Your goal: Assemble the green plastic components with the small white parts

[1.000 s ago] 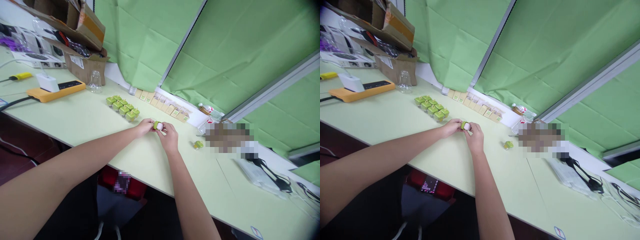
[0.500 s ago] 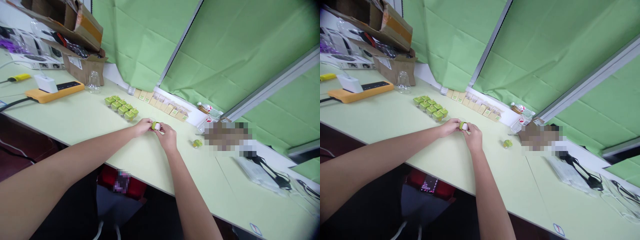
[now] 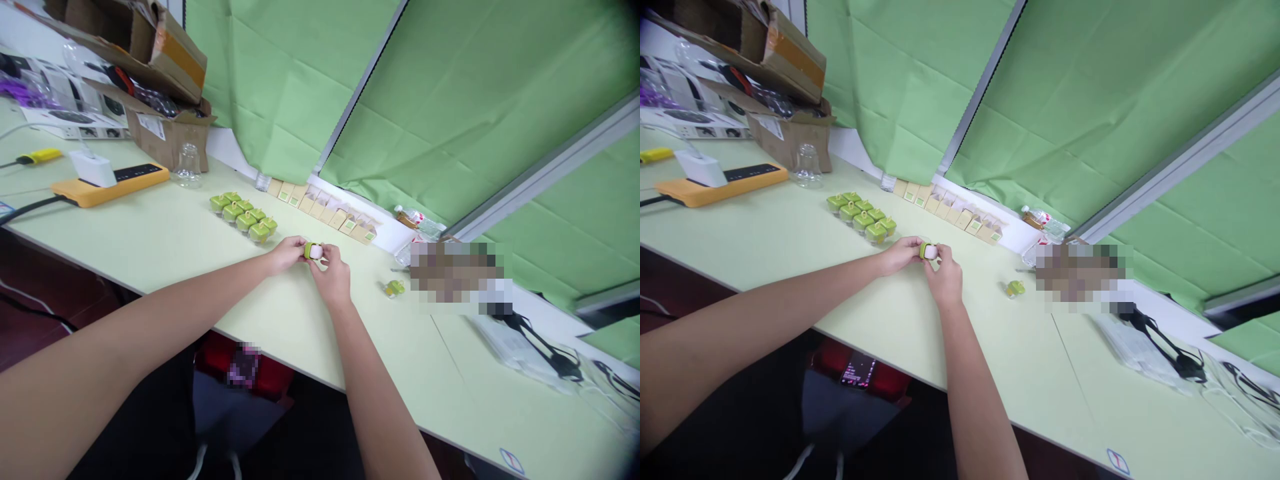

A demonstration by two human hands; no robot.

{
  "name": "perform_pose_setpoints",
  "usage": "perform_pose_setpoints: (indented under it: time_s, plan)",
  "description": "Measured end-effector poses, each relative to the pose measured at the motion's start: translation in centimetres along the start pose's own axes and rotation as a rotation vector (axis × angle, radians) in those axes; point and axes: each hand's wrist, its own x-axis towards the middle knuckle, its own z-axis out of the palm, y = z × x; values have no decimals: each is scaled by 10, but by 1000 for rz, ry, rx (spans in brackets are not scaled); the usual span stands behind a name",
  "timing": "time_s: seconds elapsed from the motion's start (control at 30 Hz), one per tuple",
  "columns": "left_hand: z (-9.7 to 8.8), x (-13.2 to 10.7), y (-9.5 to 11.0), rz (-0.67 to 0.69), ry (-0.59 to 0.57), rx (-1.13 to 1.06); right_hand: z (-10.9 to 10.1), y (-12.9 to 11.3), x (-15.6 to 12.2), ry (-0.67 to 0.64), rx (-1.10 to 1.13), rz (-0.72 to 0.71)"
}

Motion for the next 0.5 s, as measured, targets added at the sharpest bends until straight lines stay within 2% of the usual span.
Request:
perform_pose_setpoints:
  time_s: [0.1,0.27,0.37,0.5]
  plan:
    - [1,-1,1,-22,25,-14,0,-7,-1,34,101,18]
    - [-1,-1,1,-24,-42,-62,1,-12,1,103,227,93]
    - [-1,0,2,-47,-45,-86,1,0,6,92,357,159]
    - [0,2,3,-54,-1,-119,-3,21,11,181,451,388]
